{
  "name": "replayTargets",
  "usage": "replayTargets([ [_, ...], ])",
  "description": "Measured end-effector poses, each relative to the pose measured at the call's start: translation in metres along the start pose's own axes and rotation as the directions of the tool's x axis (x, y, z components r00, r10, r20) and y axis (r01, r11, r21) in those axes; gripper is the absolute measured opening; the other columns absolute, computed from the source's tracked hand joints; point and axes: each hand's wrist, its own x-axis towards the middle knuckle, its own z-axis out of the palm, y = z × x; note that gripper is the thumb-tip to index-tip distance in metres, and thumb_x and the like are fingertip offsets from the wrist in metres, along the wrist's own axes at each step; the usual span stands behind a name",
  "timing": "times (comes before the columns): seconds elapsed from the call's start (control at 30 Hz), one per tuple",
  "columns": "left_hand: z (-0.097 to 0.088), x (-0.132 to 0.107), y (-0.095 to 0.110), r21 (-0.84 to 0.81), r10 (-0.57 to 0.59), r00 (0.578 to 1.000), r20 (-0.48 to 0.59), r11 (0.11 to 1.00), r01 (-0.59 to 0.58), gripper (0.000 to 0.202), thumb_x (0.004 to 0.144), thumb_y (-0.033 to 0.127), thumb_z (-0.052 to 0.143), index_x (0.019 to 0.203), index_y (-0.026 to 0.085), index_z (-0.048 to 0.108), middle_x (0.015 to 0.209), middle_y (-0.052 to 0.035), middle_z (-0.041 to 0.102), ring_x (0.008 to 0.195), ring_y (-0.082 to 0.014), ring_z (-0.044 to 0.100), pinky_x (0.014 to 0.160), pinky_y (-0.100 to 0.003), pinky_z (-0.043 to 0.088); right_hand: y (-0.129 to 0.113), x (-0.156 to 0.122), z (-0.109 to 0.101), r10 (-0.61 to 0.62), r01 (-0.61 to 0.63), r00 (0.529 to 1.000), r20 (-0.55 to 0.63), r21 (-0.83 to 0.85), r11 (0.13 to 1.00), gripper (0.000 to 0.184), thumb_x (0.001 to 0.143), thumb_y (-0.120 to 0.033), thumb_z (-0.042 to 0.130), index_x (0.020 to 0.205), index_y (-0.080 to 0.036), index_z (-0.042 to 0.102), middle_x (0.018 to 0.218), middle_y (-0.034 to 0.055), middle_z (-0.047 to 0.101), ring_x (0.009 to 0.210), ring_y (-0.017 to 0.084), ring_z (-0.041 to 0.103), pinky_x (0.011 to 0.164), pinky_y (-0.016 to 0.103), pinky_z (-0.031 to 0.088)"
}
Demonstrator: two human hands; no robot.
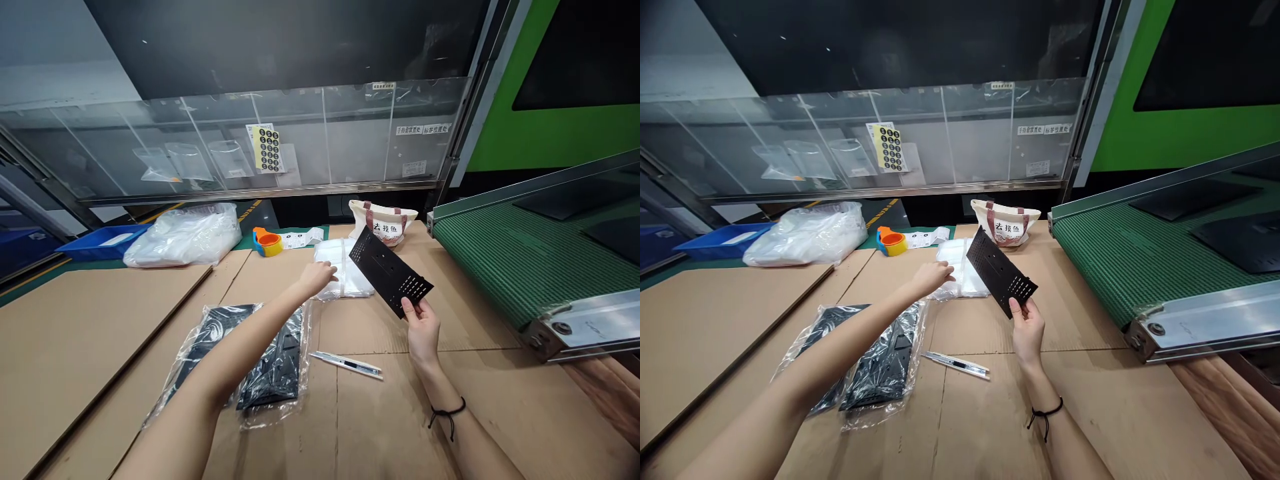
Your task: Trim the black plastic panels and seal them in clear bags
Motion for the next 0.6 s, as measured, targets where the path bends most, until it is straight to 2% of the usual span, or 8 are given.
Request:
replayTargets([
  [0.17, 0.005, 0.003, -0.004, -0.096, -0.041, 0.999, -0.014, 0.995, 0.039, 0.026, 0.093, 0.035, 0.057, 0.110, 0.014, 0.060, 0.106, -0.0070, 0.064, 0.090, -0.0180, 0.063, 0.079, -0.038, 0.055, -0.002, -0.003, 0.001, -0.003, 0.003, 1.000, 0.016, -0.017, 1.000, 0.045, 0.079, -0.053, 0.066, 0.101, -0.015, 0.069, 0.103, 0.0127, 0.074, 0.097, 0.028, 0.068, 0.089, 0.043, 0.052],
  [0.33, 0.012, 0.008, -0.005, -0.188, -0.068, 0.997, -0.026, 0.980, 0.062, 0.027, 0.092, 0.034, 0.058, 0.111, 0.015, 0.061, 0.110, -0.0077, 0.063, 0.096, -0.0201, 0.063, 0.085, -0.042, 0.054, -0.007, -0.005, 0.003, -0.041, 0.043, 0.998, 0.037, -0.051, 0.998, 0.043, 0.081, -0.052, 0.063, 0.104, -0.016, 0.068, 0.105, 0.0115, 0.074, 0.098, 0.027, 0.068, 0.088, 0.040, 0.053],
  [0.6, 0.015, 0.017, -0.009, -0.356, -0.265, 0.964, 0.006, 0.901, 0.249, 0.028, 0.093, 0.035, 0.057, 0.112, 0.015, 0.060, 0.110, -0.0076, 0.063, 0.093, -0.0190, 0.063, 0.081, -0.039, 0.055, -0.006, -0.015, 0.004, -0.129, 0.156, 0.981, 0.143, -0.195, 0.968, 0.032, 0.083, -0.050, 0.061, 0.088, -0.019, 0.068, 0.082, 0.0063, 0.073, 0.076, 0.022, 0.067, 0.070, 0.032, 0.053],
])
